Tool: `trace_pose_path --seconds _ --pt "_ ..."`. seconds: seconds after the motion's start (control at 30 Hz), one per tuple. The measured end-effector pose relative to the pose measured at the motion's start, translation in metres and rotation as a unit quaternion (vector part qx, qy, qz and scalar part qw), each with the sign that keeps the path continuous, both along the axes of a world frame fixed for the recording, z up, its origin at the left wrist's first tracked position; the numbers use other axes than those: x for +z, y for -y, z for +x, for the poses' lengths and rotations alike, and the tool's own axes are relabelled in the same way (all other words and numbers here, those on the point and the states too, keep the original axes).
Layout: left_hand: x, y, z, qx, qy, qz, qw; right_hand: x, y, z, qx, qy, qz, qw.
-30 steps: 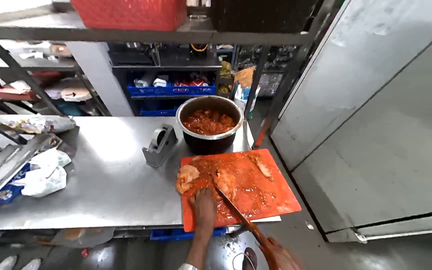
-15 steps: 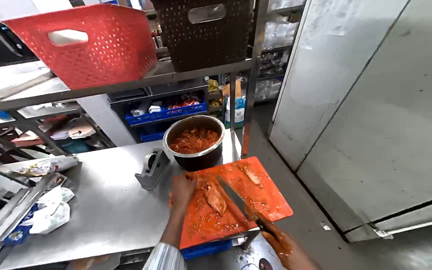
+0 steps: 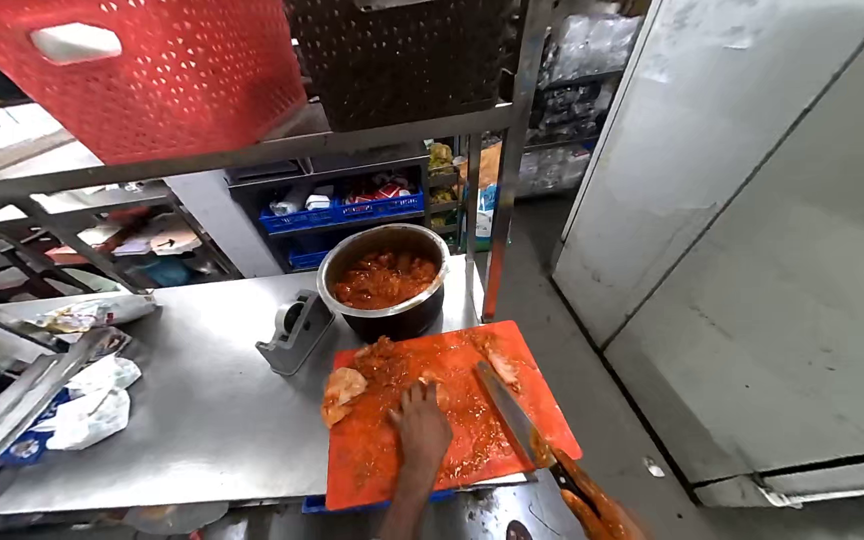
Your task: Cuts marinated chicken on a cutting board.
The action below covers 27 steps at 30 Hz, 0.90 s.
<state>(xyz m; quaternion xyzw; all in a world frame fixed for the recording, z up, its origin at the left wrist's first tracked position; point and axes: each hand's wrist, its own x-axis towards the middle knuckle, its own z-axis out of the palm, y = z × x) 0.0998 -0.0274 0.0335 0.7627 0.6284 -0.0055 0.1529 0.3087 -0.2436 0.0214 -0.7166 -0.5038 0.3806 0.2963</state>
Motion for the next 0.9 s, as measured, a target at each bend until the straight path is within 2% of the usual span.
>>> trace_pose_path --seconds 0.13,0.23,0.33,0.4,0.47,0.6,0.67,0.9 --pt "-0.006 0.005 -0.027 -0.171 0.075 -0.043 0.981 0.001 -0.019 -0.012 -0.005 -0.049 0.015 0.999" --pt "-0.025 0.006 -0.057 -0.262 0.147 -0.031 0.953 -0.008 -0.03 -0.028 -0.029 -0.15 0.021 0.988" --pt "-0.029 0.009 -0.073 -0.233 0.2 0.003 0.952 -0.01 -0.03 -0.049 -0.09 -0.256 0.024 0.962" --pt "-0.029 0.007 -0.068 -0.19 0.221 0.071 0.954 -0.011 -0.025 -0.06 -0.133 -0.319 0.032 0.938" --pt "-0.032 -0.003 -0.053 -0.22 0.185 0.117 0.95 -0.014 -0.016 -0.068 -0.168 -0.369 0.029 0.914" --pt "-0.045 -0.032 -0.028 -0.379 0.093 0.112 0.914 -0.022 0.004 -0.084 -0.184 -0.424 0.036 0.886" --pt "-0.051 -0.042 -0.024 -0.419 0.061 0.092 0.901 -0.028 0.012 -0.092 -0.189 -0.429 0.041 0.882" --pt "-0.062 -0.034 -0.014 -0.373 0.046 0.127 0.918 -0.036 0.01 -0.116 -0.221 -0.446 0.057 0.865"
